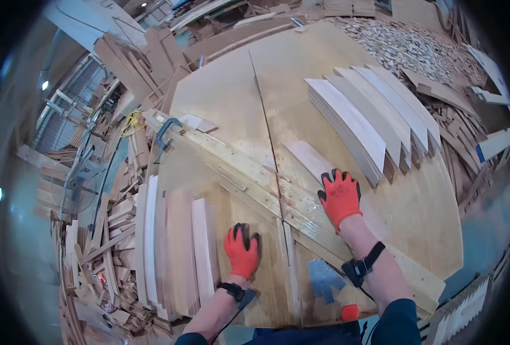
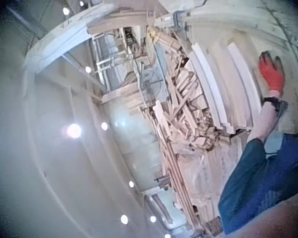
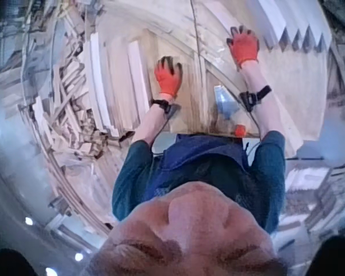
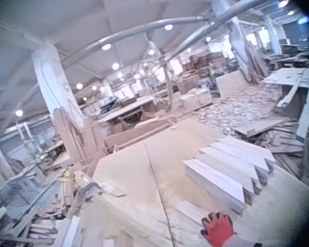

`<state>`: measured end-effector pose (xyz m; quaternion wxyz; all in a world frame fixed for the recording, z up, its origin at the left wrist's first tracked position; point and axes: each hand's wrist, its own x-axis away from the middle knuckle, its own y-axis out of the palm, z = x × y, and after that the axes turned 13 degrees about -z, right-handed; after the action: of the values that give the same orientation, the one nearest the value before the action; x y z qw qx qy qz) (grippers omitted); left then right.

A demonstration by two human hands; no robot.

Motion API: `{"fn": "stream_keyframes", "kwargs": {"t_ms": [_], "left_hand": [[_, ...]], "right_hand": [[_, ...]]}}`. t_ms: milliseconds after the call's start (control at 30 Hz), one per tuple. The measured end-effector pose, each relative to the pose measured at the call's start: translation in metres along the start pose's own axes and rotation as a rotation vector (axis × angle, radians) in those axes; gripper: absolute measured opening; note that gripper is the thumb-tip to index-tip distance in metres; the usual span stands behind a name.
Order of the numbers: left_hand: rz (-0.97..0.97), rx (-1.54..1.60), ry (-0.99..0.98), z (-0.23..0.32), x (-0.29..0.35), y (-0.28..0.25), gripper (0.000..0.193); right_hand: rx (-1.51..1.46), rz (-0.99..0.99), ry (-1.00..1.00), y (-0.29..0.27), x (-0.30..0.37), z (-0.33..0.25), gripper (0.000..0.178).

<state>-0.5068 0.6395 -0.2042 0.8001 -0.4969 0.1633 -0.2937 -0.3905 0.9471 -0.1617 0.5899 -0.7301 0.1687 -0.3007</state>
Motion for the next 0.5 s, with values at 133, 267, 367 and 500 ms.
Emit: {"fn": "stream_keyframes", "kwargs": {"t_ms": [133,267,367,500], "left_hand": [[0.232,0.038,0.236,0.031,-0.081,-0.012,0.048],[0.060,-0.207,0.174,0.085,-0.188,-0.013,0.057],[-0.380,-0.469,-0.119,0.108,-0.230,-0.004,0.061],[-0.337,-0.424,-0.052,0.106,-0.244,0.002,0.058]], "right_hand": [[-0.138,0.018,-0.030,0.007,0.046,0.037,0.066],[-0.254,-0.027,0.134,0.011,0.087,0.065,0.074],[-0.293,-0.098,0.210,0.002,0.109,0.075,0.078],[-0.307,-0.075,0.199,0.003,0.117,0.083,0.081]]}}
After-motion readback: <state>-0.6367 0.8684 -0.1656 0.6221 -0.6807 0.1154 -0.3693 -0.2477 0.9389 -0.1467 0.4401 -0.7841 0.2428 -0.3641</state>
